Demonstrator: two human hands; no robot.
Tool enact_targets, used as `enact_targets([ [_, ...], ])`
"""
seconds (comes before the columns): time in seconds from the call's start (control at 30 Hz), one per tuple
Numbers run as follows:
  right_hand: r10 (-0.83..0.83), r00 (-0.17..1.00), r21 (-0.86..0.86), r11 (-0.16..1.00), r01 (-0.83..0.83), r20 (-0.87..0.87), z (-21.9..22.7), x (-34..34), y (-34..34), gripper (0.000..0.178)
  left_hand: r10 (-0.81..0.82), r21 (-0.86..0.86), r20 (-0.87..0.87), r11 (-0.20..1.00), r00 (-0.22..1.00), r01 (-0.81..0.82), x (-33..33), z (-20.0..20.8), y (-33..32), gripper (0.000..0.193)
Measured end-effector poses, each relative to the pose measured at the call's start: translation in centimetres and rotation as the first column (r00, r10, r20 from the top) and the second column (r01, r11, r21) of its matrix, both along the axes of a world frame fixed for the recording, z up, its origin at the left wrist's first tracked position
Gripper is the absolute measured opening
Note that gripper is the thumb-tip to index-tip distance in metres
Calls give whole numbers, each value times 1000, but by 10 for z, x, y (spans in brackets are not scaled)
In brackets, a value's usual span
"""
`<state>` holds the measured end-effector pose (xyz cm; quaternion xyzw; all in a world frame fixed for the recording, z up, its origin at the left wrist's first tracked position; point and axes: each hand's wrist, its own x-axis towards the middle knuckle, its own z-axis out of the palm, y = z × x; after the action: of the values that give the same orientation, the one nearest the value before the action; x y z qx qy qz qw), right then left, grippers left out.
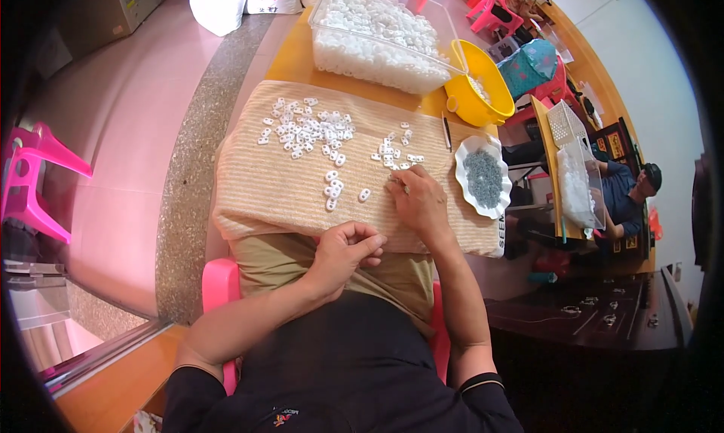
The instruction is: Assembling small white plastic components by hand in a workshop environment.
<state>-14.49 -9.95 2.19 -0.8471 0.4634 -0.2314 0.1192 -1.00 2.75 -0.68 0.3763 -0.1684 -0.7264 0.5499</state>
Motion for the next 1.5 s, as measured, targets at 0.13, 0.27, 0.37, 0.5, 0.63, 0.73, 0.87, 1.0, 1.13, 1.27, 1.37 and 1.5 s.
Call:
enact_targets([
  [0.13, -20, 999, -7, 1000, 19, -33, -6, 0, -6, 14, 1, 6, 24, 1000, 1000, -1, 0, 1, 0, 8],
  [0.27, -20, 998, -11, 1000, 19, -56, -7, -1, -9, 13, -3, 14, 25, 1000, 1000, 2, -1, 1, 0, 9],
  [0.37, 11, 996, 18, 1000, -10, -89, -5, -3, -12, 14, -5, 14, 23, 1000, 1000, 5, -1, 0, 0, 9],
  [0.5, 29, 995, 20, 999, -27, -91, -5, -3, -15, 13, -8, 9, 29, 1000, 1000, 8, -1, 1, 2, 10],
  [0.63, 22, 994, -35, 999, -26, -103, -7, -5, -14, 12, -17, 9, 23, 1000, 1000, 16, -2, 0, 1, 10],
  [0.73, 57, 997, -97, 994, -52, 50, 4, -2, 3, 8, 2, 10, 22, 1000, 1000, -3, -1, 0, -1, 15],
  [0.87, 209, 973, -159, 968, -192, 98, 20, 5, 46, 5, 72, -41, -89, 996, 993, -76, 2, 11, 0, 25],
  [1.0, 255, 967, -217, 945, -245, 20, 13, 0, 70, 14, 37, -98, -169, 994, 985, -54, 4, 13, 0, 28],
  [1.13, 262, 955, -218, 949, -228, 141, 0, -7, 74, 16, 26, -35, -174, 999, 984, -33, 1, 10, 0, 28],
  [1.27, 251, 933, -99, 968, -233, 257, 5, -11, 78, 18, -11, -51, -161, 999, 987, 3, 0, 10, 2, 27],
  [1.37, 196, 909, 52, 972, -231, 368, 10, -23, 76, 19, -29, -33, -167, 999, 985, 24, 0, 8, 2, 26],
  [1.5, 7, 948, 7, 1000, -10, 320, 11, -56, 56, 20, -17, 18, -140, 1000, 990, 20, 1, 13, 0, 23],
])
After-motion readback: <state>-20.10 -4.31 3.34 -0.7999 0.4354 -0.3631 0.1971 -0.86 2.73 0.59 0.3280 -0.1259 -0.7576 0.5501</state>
